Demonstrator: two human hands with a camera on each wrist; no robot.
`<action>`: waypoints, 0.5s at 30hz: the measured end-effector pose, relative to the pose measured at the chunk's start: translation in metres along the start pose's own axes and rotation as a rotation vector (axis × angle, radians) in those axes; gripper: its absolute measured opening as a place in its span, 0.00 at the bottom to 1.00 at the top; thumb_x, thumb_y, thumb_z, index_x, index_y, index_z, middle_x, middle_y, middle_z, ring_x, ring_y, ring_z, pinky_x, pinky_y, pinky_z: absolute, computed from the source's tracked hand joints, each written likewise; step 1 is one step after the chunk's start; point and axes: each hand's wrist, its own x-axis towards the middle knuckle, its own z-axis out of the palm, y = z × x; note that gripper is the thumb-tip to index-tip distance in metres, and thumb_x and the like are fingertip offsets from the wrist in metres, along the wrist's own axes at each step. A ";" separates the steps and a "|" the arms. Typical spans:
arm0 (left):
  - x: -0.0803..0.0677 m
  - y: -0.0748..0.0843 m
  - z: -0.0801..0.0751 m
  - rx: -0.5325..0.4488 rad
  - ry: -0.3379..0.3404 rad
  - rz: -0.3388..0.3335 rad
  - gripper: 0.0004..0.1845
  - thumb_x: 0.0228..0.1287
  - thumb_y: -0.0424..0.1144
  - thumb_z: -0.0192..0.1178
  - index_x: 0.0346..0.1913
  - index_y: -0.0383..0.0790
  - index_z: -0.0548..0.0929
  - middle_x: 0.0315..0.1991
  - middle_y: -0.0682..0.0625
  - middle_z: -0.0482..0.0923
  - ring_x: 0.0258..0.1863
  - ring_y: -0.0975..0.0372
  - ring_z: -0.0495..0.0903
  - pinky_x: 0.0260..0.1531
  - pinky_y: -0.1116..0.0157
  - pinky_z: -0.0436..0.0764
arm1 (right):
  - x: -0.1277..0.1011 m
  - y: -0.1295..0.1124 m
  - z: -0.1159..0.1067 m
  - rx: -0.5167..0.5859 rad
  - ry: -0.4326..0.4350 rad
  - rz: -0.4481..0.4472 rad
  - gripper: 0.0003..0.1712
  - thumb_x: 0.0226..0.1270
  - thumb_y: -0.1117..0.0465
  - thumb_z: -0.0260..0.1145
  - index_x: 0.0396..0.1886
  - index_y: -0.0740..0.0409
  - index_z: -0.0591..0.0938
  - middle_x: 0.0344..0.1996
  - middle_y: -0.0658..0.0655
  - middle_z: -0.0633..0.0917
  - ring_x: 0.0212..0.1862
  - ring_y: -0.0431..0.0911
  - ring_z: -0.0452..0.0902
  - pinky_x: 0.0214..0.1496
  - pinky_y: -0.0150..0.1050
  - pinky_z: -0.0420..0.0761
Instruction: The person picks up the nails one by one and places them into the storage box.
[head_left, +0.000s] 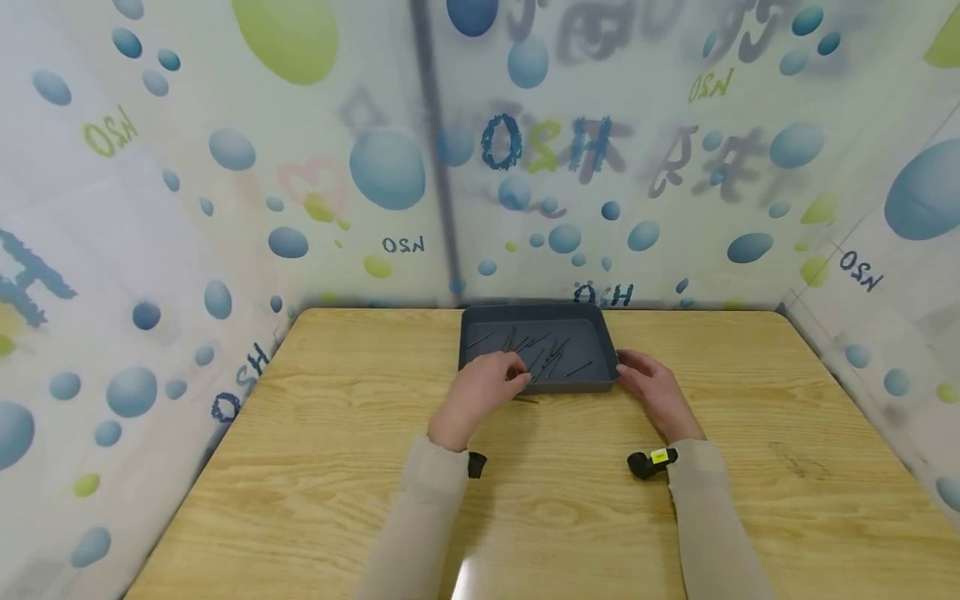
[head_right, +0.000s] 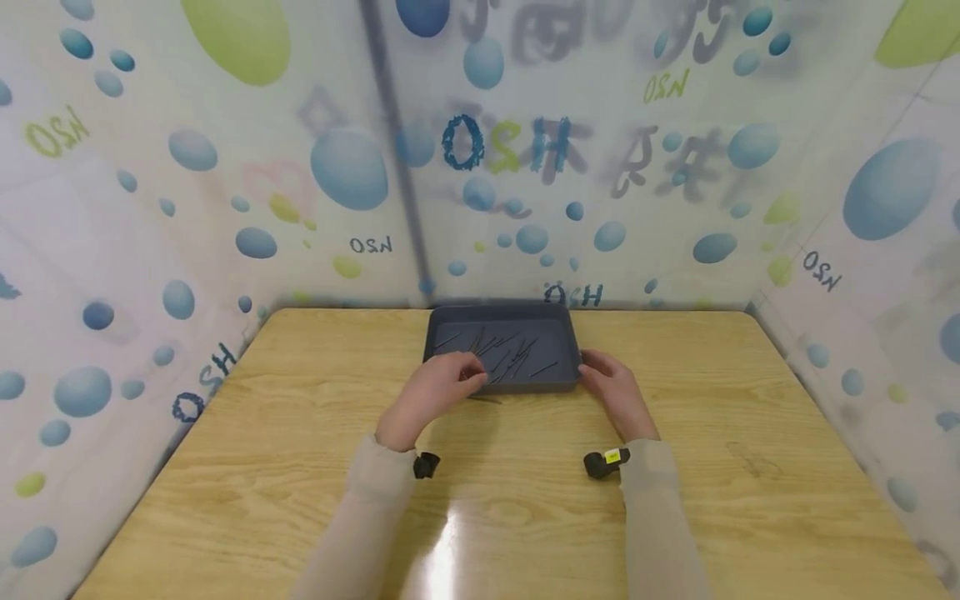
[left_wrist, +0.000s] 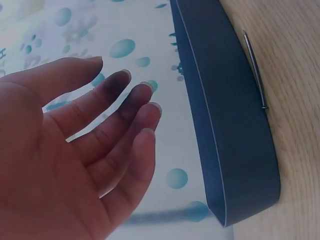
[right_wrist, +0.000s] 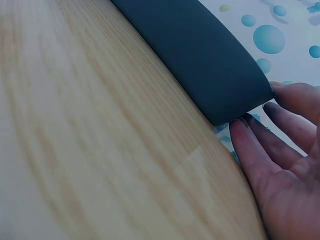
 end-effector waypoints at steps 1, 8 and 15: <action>-0.001 0.001 0.000 0.000 0.004 -0.001 0.09 0.61 0.50 0.55 0.37 0.51 0.80 0.32 0.60 0.75 0.28 0.68 0.72 0.28 0.68 0.72 | 0.000 0.000 0.000 0.001 0.000 -0.001 0.33 0.64 0.51 0.57 0.65 0.60 0.62 0.62 0.61 0.64 0.60 0.50 0.63 0.53 0.31 0.70; -0.005 0.005 0.001 0.011 0.013 0.008 0.09 0.61 0.50 0.54 0.37 0.52 0.80 0.31 0.61 0.75 0.27 0.68 0.72 0.26 0.69 0.71 | 0.000 0.001 -0.001 -0.029 0.001 0.002 0.33 0.64 0.49 0.56 0.65 0.58 0.62 0.62 0.60 0.64 0.60 0.49 0.64 0.54 0.34 0.69; -0.014 0.008 0.001 0.025 -0.141 -0.018 0.13 0.61 0.52 0.54 0.42 0.52 0.81 0.37 0.60 0.78 0.33 0.68 0.75 0.33 0.67 0.73 | 0.000 0.001 0.000 -0.013 0.000 0.002 0.34 0.63 0.48 0.57 0.65 0.58 0.62 0.62 0.59 0.64 0.60 0.49 0.64 0.53 0.33 0.69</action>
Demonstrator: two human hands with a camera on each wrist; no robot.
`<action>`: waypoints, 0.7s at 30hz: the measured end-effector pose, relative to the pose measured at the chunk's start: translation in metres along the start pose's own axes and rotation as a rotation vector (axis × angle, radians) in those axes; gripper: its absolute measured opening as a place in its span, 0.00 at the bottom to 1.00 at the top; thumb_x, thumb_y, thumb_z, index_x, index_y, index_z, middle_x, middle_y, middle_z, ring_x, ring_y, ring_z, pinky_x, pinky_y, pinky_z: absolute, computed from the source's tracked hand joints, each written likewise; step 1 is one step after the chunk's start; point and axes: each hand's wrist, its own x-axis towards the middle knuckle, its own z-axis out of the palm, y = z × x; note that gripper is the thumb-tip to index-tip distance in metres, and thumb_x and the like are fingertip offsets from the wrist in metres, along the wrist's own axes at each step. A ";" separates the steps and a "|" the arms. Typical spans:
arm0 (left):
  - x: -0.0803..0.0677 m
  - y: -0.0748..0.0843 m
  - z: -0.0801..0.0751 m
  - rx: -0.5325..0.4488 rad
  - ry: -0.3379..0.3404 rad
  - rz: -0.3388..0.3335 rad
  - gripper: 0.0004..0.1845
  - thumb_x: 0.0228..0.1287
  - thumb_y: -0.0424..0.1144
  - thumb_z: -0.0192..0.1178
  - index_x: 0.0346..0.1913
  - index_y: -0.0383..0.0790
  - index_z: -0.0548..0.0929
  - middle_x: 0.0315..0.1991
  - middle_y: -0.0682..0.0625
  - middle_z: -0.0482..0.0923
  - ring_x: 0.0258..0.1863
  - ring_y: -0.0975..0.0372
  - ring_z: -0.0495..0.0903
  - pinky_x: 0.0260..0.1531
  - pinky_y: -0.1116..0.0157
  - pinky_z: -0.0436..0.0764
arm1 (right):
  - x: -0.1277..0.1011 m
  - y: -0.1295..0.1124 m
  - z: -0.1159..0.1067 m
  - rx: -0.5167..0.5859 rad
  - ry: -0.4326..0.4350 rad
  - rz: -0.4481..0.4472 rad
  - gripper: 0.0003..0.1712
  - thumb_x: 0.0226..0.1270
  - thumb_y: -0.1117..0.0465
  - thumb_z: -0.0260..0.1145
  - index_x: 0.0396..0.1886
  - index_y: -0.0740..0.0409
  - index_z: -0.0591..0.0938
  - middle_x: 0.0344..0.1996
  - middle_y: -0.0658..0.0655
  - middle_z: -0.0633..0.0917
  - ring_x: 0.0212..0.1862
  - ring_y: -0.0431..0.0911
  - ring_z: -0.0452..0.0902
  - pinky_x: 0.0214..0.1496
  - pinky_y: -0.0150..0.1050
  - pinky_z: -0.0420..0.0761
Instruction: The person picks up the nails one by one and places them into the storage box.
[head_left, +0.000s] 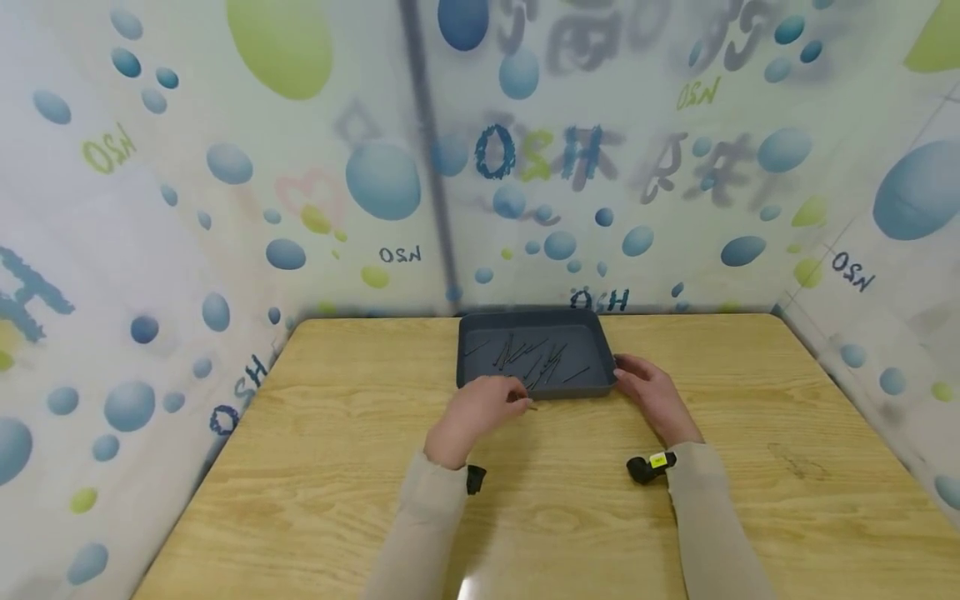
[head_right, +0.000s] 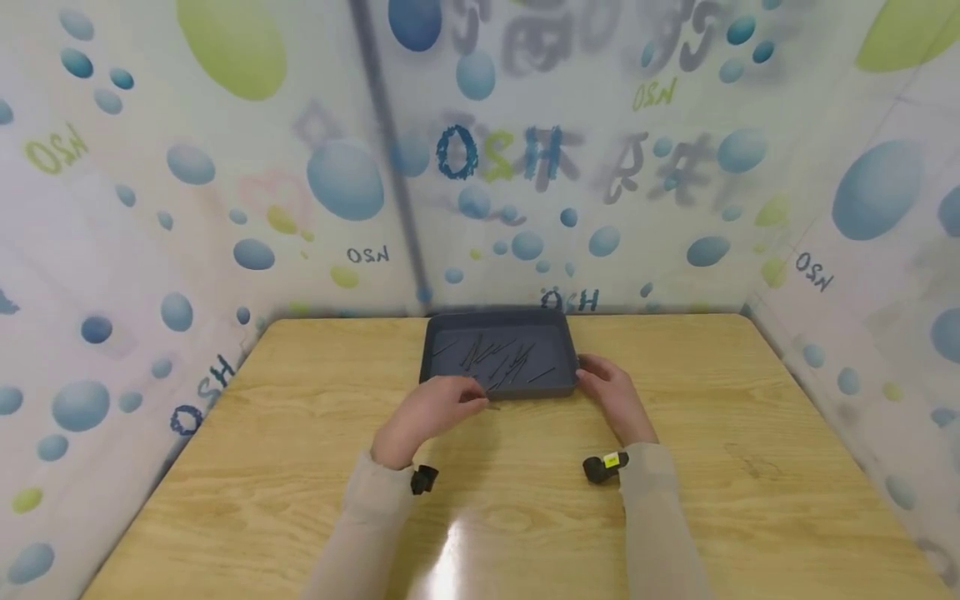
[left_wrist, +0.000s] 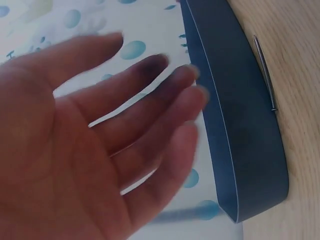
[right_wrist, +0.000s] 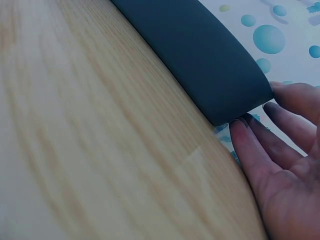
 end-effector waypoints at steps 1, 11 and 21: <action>-0.002 0.000 0.001 -0.009 -0.036 -0.005 0.14 0.61 0.52 0.54 0.44 0.50 0.81 0.39 0.58 0.78 0.36 0.66 0.75 0.36 0.66 0.73 | 0.000 0.001 0.001 0.009 0.003 0.002 0.34 0.62 0.48 0.58 0.64 0.58 0.63 0.62 0.59 0.64 0.60 0.49 0.64 0.53 0.32 0.70; -0.011 0.000 0.010 0.066 -0.142 -0.010 0.21 0.62 0.49 0.52 0.53 0.42 0.78 0.50 0.51 0.76 0.44 0.60 0.76 0.45 0.62 0.72 | -0.001 0.006 0.007 0.014 -0.007 0.006 0.34 0.62 0.48 0.58 0.64 0.58 0.63 0.61 0.59 0.65 0.59 0.49 0.64 0.54 0.35 0.69; 0.000 0.002 0.019 0.071 -0.151 -0.061 0.12 0.59 0.50 0.55 0.36 0.45 0.80 0.23 0.56 0.71 0.22 0.66 0.66 0.29 0.66 0.69 | 0.001 -0.001 -0.002 -0.036 -0.005 -0.013 0.34 0.63 0.48 0.57 0.64 0.58 0.63 0.61 0.60 0.65 0.59 0.49 0.65 0.54 0.34 0.69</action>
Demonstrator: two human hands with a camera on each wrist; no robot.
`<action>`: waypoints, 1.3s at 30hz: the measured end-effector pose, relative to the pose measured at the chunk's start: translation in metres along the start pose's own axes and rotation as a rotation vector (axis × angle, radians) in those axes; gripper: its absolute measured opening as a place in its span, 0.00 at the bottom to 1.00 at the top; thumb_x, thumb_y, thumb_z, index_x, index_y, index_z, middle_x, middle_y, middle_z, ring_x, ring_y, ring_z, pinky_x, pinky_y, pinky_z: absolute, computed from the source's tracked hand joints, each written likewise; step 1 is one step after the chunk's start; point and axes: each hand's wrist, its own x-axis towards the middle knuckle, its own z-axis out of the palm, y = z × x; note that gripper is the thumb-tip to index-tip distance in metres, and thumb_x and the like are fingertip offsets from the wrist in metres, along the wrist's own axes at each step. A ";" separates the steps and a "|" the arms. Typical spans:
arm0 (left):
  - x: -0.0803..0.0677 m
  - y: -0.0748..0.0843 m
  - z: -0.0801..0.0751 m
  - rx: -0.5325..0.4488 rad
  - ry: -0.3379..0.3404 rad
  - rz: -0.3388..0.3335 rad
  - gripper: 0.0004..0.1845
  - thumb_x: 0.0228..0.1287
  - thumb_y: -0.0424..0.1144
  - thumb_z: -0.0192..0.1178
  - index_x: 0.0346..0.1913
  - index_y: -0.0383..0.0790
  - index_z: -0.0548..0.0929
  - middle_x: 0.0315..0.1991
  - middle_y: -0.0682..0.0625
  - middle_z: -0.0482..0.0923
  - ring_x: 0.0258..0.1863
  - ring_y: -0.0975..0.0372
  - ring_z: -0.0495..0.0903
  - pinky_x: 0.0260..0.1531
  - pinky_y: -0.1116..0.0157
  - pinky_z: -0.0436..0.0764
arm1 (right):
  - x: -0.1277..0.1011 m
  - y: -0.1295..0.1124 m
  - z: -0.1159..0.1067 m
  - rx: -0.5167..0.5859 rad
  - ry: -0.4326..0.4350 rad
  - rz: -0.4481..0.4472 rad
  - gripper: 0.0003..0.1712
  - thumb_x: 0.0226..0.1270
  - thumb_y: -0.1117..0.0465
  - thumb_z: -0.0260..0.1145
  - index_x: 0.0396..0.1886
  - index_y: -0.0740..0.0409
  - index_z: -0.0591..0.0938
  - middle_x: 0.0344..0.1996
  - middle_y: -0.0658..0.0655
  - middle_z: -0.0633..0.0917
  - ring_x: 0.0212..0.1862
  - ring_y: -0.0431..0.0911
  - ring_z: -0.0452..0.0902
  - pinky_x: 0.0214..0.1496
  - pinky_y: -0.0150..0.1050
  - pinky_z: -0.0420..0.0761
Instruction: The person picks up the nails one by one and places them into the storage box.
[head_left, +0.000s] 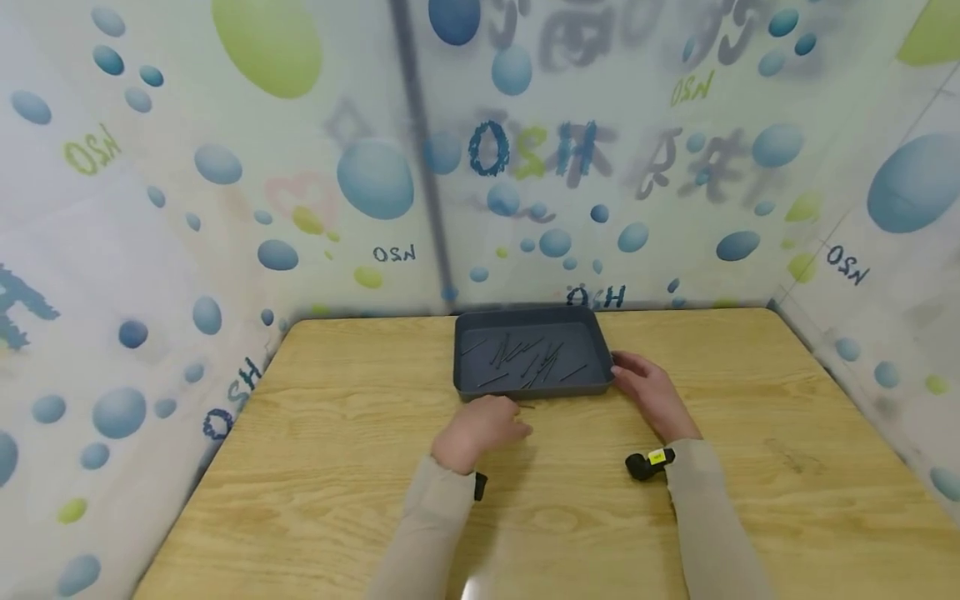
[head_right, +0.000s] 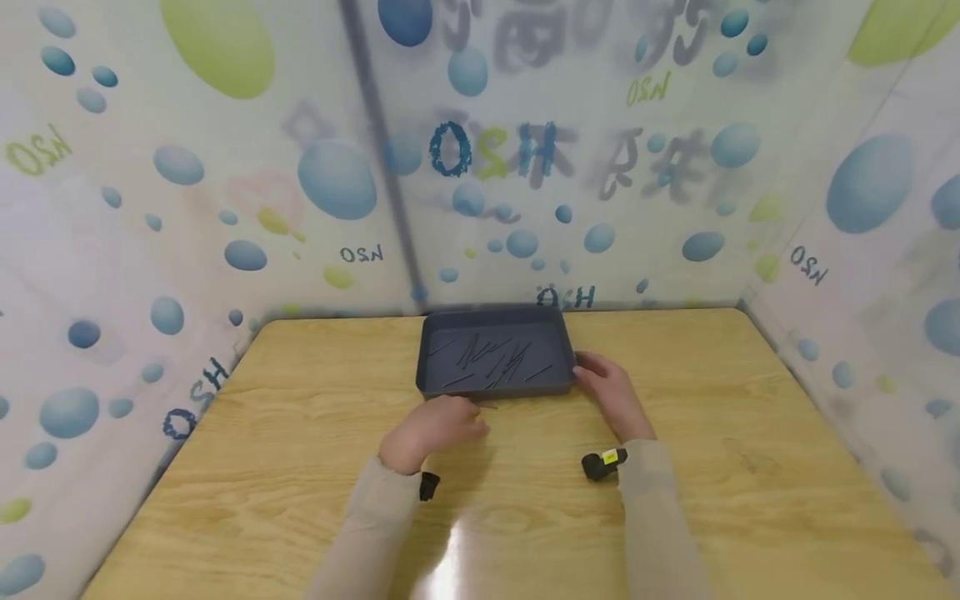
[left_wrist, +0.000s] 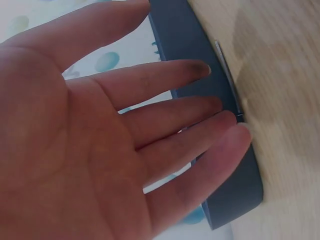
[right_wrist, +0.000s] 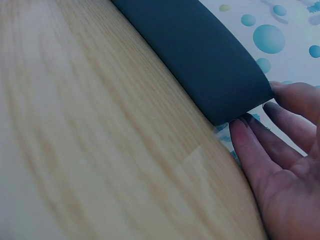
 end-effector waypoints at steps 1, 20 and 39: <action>0.001 0.001 0.000 0.000 -0.004 -0.001 0.11 0.59 0.49 0.56 0.33 0.45 0.80 0.23 0.56 0.70 0.21 0.65 0.65 0.28 0.66 0.69 | 0.000 -0.001 -0.001 0.000 0.003 0.001 0.34 0.63 0.48 0.57 0.64 0.58 0.63 0.61 0.60 0.65 0.59 0.49 0.65 0.53 0.33 0.69; 0.012 0.007 0.014 0.217 0.084 -0.014 0.05 0.58 0.39 0.55 0.27 0.45 0.79 0.33 0.52 0.73 0.30 0.61 0.72 0.28 0.63 0.72 | 0.001 -0.005 -0.003 -0.049 0.020 0.018 0.32 0.64 0.49 0.56 0.64 0.56 0.64 0.61 0.58 0.66 0.59 0.49 0.66 0.56 0.40 0.67; 0.007 0.000 0.022 0.327 0.167 -0.108 0.08 0.60 0.33 0.53 0.29 0.48 0.81 0.29 0.50 0.77 0.26 0.59 0.76 0.22 0.60 0.74 | -0.001 -0.001 0.001 0.000 0.012 0.016 0.32 0.64 0.49 0.57 0.64 0.58 0.64 0.61 0.60 0.66 0.58 0.50 0.66 0.54 0.35 0.69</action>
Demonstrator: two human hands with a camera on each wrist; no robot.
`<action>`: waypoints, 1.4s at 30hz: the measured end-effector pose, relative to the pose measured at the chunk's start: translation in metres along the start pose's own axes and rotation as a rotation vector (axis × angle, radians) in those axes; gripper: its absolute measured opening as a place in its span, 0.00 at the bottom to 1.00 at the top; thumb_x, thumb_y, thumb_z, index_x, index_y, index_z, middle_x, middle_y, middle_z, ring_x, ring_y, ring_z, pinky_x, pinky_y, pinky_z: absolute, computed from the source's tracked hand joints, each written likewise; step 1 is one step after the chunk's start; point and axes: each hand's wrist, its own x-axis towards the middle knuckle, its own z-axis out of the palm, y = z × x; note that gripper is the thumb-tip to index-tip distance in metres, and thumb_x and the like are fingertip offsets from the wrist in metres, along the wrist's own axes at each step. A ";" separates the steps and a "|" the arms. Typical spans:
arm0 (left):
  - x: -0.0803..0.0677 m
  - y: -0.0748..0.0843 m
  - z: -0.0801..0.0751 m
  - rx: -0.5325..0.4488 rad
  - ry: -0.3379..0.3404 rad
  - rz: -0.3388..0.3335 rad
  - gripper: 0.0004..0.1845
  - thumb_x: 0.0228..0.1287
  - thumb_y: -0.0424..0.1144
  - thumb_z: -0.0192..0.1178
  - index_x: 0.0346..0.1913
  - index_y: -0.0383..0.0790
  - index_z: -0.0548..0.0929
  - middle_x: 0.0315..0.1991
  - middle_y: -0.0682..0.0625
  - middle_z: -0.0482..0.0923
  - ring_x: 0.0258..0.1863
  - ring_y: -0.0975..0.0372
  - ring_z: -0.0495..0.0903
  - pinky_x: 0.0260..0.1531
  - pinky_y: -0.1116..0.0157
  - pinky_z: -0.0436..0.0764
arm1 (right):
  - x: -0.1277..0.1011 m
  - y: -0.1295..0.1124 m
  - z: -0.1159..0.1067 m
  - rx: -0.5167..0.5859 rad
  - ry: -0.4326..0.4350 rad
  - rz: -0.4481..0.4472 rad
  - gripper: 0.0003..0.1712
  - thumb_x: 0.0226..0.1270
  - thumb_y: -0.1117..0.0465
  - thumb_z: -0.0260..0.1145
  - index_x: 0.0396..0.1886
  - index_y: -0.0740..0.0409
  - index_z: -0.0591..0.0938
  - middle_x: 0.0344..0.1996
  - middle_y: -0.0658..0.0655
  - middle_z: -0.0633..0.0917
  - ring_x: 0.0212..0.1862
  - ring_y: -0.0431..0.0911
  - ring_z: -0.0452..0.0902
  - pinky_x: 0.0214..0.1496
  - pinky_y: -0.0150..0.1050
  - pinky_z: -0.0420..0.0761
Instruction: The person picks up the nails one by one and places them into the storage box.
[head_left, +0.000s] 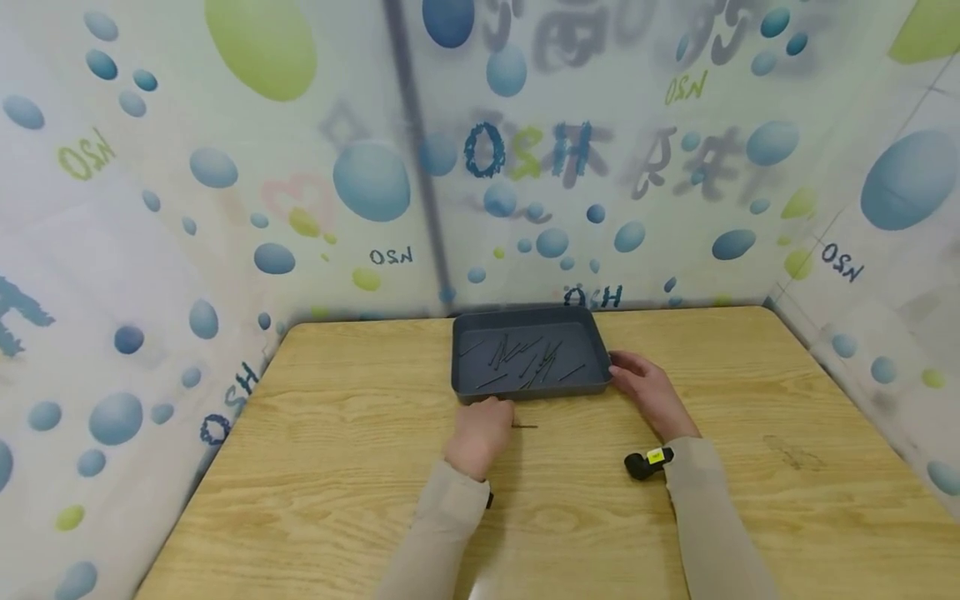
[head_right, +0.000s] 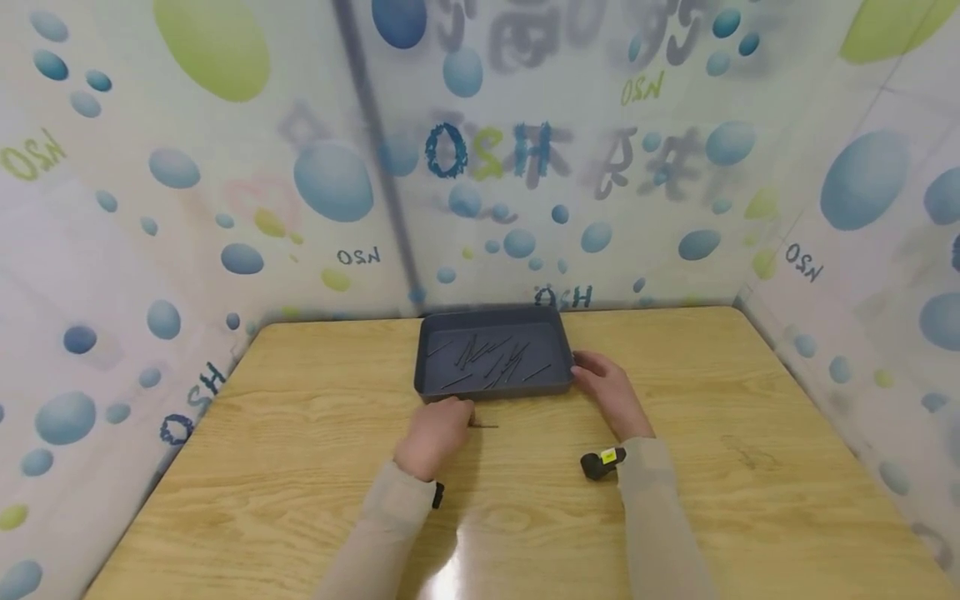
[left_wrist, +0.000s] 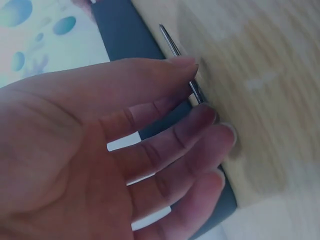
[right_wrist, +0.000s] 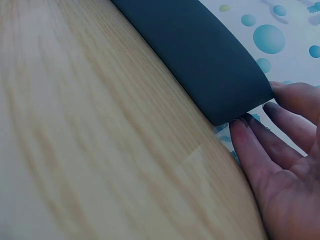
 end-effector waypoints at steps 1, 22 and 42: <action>0.000 0.001 0.000 0.004 -0.009 -0.007 0.09 0.60 0.33 0.53 0.27 0.48 0.80 0.28 0.51 0.77 0.25 0.59 0.76 0.21 0.60 0.73 | 0.000 0.000 0.001 0.002 0.000 0.001 0.32 0.63 0.49 0.57 0.64 0.58 0.64 0.61 0.60 0.66 0.58 0.50 0.66 0.54 0.35 0.69; -0.013 0.004 0.001 -0.010 -0.065 0.051 0.14 0.60 0.34 0.53 0.16 0.47 0.75 0.18 0.54 0.72 0.17 0.64 0.68 0.16 0.64 0.69 | -0.009 0.010 0.011 -0.060 -0.016 -0.005 0.30 0.64 0.48 0.56 0.63 0.52 0.66 0.60 0.55 0.68 0.57 0.47 0.68 0.56 0.41 0.68; 0.000 0.010 -0.008 -0.307 -0.118 0.261 0.06 0.57 0.35 0.57 0.27 0.49 0.80 0.19 0.60 0.70 0.18 0.68 0.66 0.18 0.70 0.65 | -0.003 0.000 -0.005 -0.043 -0.013 0.014 0.33 0.63 0.48 0.57 0.65 0.54 0.63 0.60 0.56 0.66 0.58 0.48 0.66 0.53 0.34 0.70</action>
